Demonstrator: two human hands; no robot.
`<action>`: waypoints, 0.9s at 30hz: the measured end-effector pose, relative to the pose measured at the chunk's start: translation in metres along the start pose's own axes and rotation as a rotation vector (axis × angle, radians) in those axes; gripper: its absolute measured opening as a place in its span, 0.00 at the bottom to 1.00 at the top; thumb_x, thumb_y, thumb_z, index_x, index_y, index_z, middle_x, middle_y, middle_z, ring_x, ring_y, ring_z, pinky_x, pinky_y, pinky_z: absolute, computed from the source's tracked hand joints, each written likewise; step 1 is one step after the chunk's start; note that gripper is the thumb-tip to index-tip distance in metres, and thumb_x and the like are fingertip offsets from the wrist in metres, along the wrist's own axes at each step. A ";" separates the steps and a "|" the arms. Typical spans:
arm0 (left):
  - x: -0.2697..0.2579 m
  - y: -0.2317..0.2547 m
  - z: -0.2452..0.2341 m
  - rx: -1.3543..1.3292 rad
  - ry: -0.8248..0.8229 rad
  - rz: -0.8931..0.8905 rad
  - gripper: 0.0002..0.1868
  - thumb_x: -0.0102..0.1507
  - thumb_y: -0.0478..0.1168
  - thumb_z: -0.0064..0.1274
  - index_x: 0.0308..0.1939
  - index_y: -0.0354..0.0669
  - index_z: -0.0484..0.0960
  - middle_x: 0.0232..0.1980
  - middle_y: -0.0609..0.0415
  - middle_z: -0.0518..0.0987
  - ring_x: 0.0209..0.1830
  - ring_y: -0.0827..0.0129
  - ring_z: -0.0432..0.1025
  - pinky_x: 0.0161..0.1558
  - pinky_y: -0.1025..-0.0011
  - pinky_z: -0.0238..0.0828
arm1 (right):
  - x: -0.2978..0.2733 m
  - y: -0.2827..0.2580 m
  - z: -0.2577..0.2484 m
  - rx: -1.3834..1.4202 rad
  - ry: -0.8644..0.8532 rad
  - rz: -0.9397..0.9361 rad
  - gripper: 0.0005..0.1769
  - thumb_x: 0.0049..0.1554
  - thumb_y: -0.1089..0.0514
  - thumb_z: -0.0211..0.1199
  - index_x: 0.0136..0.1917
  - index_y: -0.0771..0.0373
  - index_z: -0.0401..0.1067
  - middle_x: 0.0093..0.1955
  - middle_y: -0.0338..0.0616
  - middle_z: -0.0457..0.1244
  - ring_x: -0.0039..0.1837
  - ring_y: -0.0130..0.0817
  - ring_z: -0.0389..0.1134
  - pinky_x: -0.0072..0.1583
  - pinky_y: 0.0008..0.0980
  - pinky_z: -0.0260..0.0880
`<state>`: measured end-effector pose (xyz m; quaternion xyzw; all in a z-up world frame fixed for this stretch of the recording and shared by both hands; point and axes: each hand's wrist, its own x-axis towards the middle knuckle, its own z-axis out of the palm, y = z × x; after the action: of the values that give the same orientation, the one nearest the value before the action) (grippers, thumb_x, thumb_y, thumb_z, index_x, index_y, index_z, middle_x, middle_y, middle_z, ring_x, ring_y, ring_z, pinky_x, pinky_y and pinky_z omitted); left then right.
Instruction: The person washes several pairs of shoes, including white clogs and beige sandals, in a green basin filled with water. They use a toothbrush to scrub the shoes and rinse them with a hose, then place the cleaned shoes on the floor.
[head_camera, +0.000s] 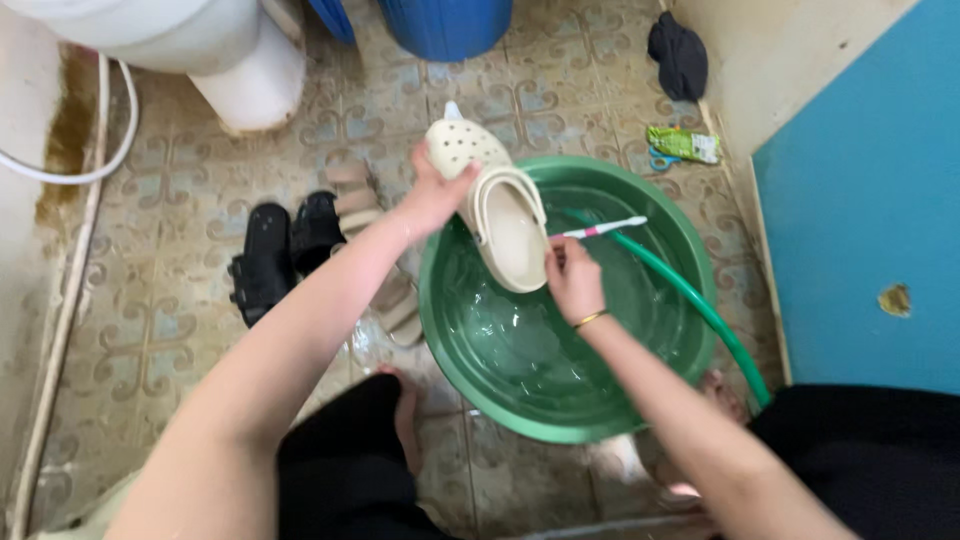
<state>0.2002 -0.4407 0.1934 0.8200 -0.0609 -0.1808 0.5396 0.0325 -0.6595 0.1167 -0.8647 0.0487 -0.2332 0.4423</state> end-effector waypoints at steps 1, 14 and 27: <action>0.006 0.000 0.006 0.003 0.048 -0.049 0.59 0.62 0.61 0.54 0.77 0.43 0.26 0.66 0.31 0.72 0.66 0.47 0.69 0.69 0.55 0.61 | -0.021 0.007 0.004 0.029 0.007 0.060 0.08 0.62 0.58 0.61 0.51 0.65 0.71 0.43 0.53 0.70 0.44 0.48 0.75 0.47 0.41 0.75; -0.022 -0.124 0.146 0.122 0.309 -0.135 0.50 0.65 0.44 0.59 0.80 0.79 0.42 0.66 0.21 0.66 0.66 0.35 0.67 0.68 0.53 0.62 | -0.097 0.183 0.054 -0.062 -0.404 0.488 0.31 0.56 0.44 0.61 0.66 0.65 0.64 0.57 0.58 0.67 0.57 0.52 0.70 0.58 0.44 0.70; -0.002 -0.254 0.243 -0.720 0.176 -0.460 0.50 0.59 0.48 0.61 0.75 0.43 0.43 0.67 0.36 0.70 0.65 0.51 0.69 0.64 0.61 0.65 | -0.112 0.209 0.025 -0.100 -0.757 0.794 0.53 0.44 0.23 0.71 0.66 0.66 0.69 0.66 0.52 0.66 0.66 0.43 0.69 0.67 0.38 0.67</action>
<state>0.0865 -0.5453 -0.1219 0.5841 0.2365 -0.2354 0.7399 -0.0300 -0.7352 -0.1007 -0.8233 0.2196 0.2817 0.4411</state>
